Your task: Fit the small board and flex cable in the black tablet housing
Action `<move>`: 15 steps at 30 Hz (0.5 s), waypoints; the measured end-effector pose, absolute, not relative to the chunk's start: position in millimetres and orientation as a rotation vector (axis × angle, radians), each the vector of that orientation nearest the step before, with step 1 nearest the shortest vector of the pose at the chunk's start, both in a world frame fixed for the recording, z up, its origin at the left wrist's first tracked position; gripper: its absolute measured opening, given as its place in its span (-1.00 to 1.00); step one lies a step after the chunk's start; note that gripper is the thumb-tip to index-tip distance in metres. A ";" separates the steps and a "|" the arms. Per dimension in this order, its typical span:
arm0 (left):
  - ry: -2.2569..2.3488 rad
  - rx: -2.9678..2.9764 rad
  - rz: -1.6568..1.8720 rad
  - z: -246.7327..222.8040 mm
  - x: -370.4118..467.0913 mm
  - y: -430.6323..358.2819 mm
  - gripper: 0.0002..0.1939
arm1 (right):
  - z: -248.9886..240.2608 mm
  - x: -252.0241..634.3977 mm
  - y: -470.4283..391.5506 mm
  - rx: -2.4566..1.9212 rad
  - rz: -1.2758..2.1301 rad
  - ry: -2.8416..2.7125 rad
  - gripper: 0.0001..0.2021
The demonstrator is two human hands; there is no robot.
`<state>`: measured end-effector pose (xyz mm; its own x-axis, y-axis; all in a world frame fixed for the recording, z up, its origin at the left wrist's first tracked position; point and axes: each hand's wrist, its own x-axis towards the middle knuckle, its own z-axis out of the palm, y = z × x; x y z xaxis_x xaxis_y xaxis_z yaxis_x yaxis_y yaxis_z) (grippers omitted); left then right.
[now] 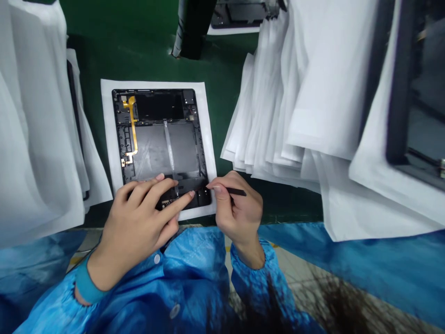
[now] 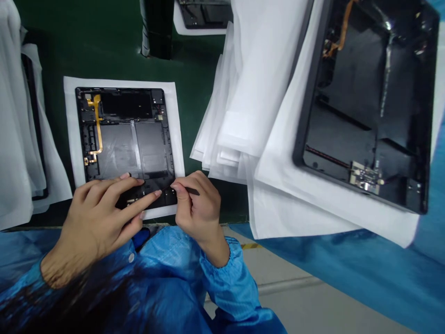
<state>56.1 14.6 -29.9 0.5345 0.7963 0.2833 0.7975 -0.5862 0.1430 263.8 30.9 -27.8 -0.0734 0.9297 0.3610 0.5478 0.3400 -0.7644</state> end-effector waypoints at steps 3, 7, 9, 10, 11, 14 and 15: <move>-1.427 -2.748 -0.521 -30.0 56.3 14.6 -0.57 | -27.2 265.1 31.0 -1.336 0.593 -1.721 -0.80; -1.451 -2.749 -0.508 -30.4 57.0 14.0 -0.57 | -26.8 266.1 32.8 -1.251 0.705 -1.672 -0.80; -1.450 -2.744 -0.499 -30.5 57.4 14.0 -0.56 | -27.4 266.1 33.5 -1.212 0.733 -1.692 -0.81; -1.443 -2.741 -0.500 -30.4 57.6 14.1 -0.56 | -28.0 266.0 33.8 -1.204 0.735 -1.709 -0.82; -1.434 -2.738 -0.503 -30.2 57.8 14.4 -0.56 | -28.6 266.0 33.9 -1.202 0.733 -1.724 -0.82; -1.412 -2.732 -0.515 -29.6 58.3 15.4 -0.60 | -30.3 265.9 34.0 -1.210 0.729 -1.748 -0.83; -1.408 -2.732 -0.515 -29.6 58.3 15.5 -0.60 | -30.5 265.9 34.0 -1.211 0.728 -1.753 -0.82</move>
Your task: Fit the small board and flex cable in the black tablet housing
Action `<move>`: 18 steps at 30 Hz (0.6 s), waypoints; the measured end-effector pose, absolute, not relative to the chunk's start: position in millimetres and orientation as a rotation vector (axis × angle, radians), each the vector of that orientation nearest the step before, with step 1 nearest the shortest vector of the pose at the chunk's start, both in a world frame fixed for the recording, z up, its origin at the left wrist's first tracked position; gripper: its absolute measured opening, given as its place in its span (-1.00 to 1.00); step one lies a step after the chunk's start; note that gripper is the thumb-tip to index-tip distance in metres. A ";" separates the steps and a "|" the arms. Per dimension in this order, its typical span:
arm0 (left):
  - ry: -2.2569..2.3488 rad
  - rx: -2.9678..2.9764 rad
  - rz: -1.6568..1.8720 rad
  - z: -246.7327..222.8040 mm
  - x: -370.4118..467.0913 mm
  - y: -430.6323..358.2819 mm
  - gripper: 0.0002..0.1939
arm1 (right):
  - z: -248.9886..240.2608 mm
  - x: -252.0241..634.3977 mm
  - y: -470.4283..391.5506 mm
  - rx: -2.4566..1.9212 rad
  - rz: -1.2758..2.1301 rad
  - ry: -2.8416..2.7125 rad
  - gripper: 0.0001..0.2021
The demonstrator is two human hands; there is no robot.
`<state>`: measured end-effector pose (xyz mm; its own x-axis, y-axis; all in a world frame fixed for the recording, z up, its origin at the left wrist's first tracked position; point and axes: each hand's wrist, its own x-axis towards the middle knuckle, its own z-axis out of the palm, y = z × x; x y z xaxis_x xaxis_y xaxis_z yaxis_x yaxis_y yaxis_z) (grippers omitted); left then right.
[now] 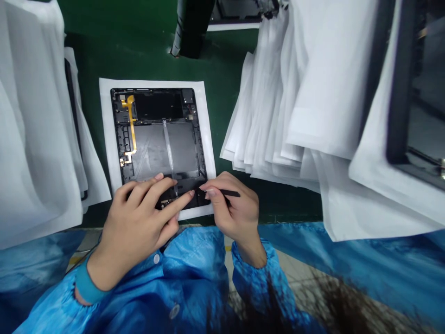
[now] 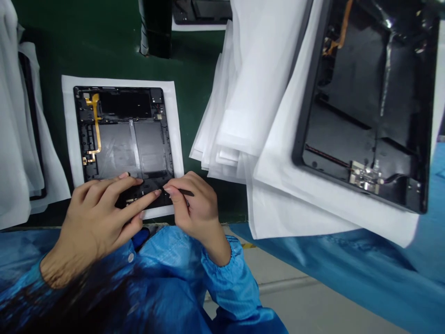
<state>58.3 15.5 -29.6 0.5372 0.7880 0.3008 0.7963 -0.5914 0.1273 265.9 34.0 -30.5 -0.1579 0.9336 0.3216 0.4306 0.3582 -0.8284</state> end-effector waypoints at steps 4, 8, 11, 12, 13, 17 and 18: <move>-1.414 -2.732 -0.509 -30.6 57.9 15.0 -0.57 | -29.3 265.6 34.3 -1.204 0.722 -1.766 -0.82; -1.436 -2.729 -0.492 -31.5 57.7 14.1 -0.55 | -27.1 265.3 34.3 -1.216 0.719 -1.757 -0.82; -1.443 -2.718 -0.492 -31.1 58.8 13.8 -0.56 | -26.7 265.4 34.3 -1.224 0.722 -1.748 -0.82; -1.441 -2.714 -0.493 -30.9 59.2 13.7 -0.56 | -26.8 265.4 34.3 -1.225 0.726 -1.744 -0.82; -1.440 -2.712 -0.496 -30.7 59.6 13.6 -0.57 | -26.9 265.5 34.3 -1.225 0.730 -1.742 -0.82; -1.443 -2.709 -0.497 -31.0 60.1 13.5 -0.58 | -27.5 265.7 34.3 -1.235 0.735 -1.739 -0.82; -1.444 -2.708 -0.491 -31.3 60.0 13.5 -0.58 | -27.5 265.7 34.3 -1.241 0.736 -1.739 -0.82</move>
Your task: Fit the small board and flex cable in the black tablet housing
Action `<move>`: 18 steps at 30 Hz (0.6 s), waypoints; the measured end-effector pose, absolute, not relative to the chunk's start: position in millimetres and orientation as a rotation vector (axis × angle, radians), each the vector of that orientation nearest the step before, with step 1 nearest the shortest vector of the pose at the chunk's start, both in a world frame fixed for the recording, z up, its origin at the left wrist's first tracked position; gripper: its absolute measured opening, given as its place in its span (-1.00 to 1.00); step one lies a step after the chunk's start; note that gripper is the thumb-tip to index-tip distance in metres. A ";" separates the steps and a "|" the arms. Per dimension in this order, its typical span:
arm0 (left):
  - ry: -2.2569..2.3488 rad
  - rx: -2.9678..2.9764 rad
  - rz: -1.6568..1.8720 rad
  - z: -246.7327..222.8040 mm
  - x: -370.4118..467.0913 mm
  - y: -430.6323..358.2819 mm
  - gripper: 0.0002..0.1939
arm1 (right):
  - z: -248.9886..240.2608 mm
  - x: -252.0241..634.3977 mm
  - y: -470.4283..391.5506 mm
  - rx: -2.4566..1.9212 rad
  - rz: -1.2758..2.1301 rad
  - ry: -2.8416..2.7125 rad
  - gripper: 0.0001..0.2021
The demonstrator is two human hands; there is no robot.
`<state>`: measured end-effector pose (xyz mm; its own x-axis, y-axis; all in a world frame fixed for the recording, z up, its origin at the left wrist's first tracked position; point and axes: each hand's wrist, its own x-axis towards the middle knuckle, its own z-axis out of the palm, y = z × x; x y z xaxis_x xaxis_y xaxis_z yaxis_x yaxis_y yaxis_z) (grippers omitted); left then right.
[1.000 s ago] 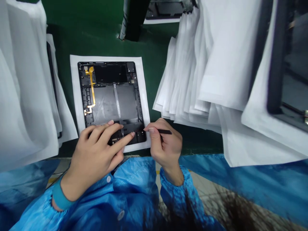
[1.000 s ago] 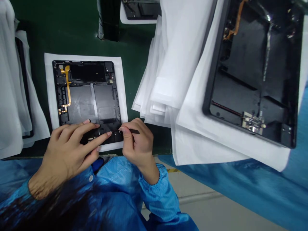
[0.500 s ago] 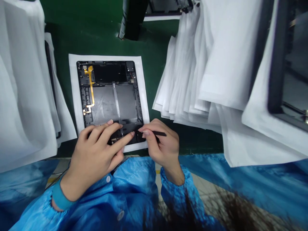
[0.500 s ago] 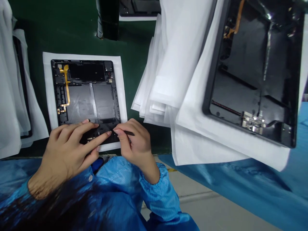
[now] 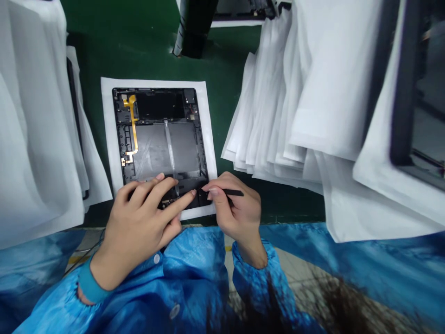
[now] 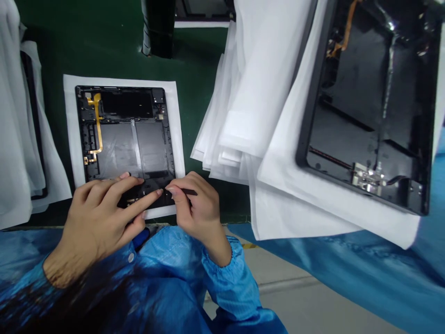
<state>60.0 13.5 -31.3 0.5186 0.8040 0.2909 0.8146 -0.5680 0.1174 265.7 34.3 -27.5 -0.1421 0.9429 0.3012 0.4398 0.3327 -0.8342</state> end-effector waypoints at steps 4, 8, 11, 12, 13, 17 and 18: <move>-1.438 -2.703 -0.491 -31.3 59.9 13.9 -0.58 | -26.9 265.5 33.8 -1.243 0.741 -1.737 -0.82; -1.435 -2.705 -0.493 -29.5 61.4 14.6 -0.60 | -26.9 264.4 34.0 -1.239 0.717 -1.768 -0.83; -1.430 -2.711 -0.477 -28.5 62.5 15.4 -0.57 | -27.9 263.4 36.0 -1.227 0.690 -1.814 -0.82; -1.427 -2.712 -0.481 -28.3 62.3 15.8 -0.56 | -28.3 263.3 36.9 -1.219 0.689 -1.828 -0.82; -1.420 -2.713 -0.487 -28.2 61.6 16.2 -0.54 | -28.5 263.6 37.9 -1.212 0.693 -1.837 -0.82; -1.364 -2.792 -0.536 -28.3 53.5 16.8 -0.57 | -27.7 267.1 39.9 -1.211 0.766 -1.829 -0.81; -1.348 -2.824 -0.551 -28.7 50.6 16.4 -0.59 | -27.2 268.4 39.5 -1.216 0.796 -1.809 -0.82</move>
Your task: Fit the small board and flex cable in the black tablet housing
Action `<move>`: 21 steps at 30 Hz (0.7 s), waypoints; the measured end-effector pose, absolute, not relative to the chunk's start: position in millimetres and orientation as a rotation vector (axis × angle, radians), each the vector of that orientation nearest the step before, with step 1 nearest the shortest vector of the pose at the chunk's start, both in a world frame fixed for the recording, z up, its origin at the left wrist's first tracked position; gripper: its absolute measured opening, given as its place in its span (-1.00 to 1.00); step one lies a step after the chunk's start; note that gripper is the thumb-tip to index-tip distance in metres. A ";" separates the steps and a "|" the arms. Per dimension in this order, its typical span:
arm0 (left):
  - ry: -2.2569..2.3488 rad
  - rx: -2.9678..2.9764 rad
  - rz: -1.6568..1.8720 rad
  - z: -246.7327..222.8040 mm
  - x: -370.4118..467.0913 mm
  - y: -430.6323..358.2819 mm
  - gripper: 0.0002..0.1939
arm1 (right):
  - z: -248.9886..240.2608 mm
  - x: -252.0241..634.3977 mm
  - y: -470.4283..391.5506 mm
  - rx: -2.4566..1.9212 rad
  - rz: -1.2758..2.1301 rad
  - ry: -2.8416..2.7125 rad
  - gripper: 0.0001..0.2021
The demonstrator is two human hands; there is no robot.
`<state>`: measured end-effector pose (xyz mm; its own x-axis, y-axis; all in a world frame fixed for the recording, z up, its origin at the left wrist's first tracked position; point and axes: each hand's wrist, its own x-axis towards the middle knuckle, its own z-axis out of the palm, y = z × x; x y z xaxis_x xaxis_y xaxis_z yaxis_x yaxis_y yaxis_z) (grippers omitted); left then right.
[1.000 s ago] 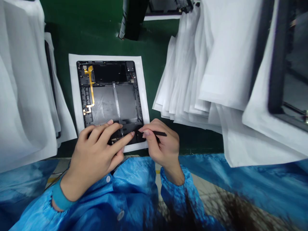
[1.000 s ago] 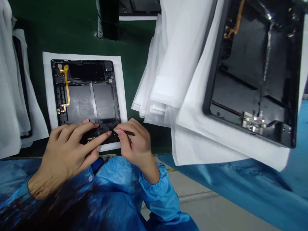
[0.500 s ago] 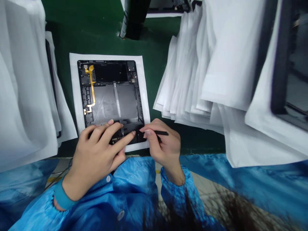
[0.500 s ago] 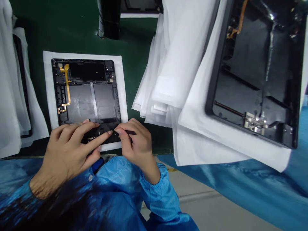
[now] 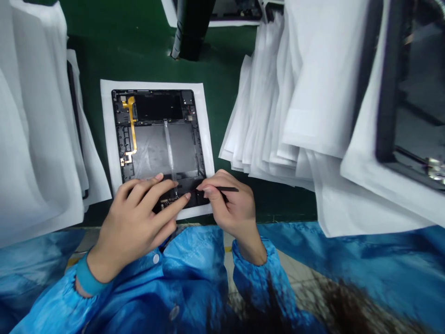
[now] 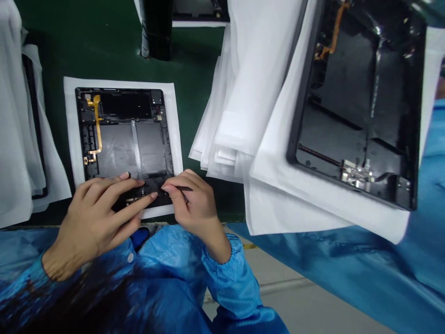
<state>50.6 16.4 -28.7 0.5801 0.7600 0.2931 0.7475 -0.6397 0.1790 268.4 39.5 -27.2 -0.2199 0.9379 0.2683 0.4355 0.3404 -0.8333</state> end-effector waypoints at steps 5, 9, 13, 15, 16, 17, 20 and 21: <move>1.235 2.760 0.601 -31.9 40.7 12.2 -0.62 | -27.2 273.1 35.5 -1.224 0.906 -1.665 -0.82; 1.224 2.794 0.671 -33.6 41.1 11.2 -0.68 | -29.0 272.4 34.2 -1.132 0.915 -1.671 -0.80; 1.211 2.820 0.680 -33.4 43.0 12.9 -0.69 | -29.0 269.4 34.8 -1.132 0.941 -1.684 -0.87; 1.208 2.823 0.689 -33.5 43.3 13.7 -0.70 | -28.9 268.1 35.8 -1.110 0.934 -1.700 -0.89; 1.208 2.826 0.687 -33.7 43.3 13.9 -0.70 | -29.0 267.7 36.6 -1.087 0.928 -1.720 -0.89; 1.208 2.829 0.685 -34.1 43.2 14.1 -0.71 | -29.1 267.4 37.4 -1.064 0.922 -1.746 -0.89; 1.206 2.832 0.672 -35.0 42.6 14.3 -0.70 | -29.5 267.4 39.9 -1.022 0.924 -1.821 -0.87; 1.204 2.828 0.672 -35.0 42.4 14.4 -0.70 | -29.5 267.6 40.6 -1.025 0.927 -1.838 -0.87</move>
<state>42.4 14.4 -35.0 0.6161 0.6868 0.3857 0.6889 -0.7072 0.1590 267.6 40.6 -29.5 -0.3350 0.8941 0.2971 0.2926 0.3985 -0.8693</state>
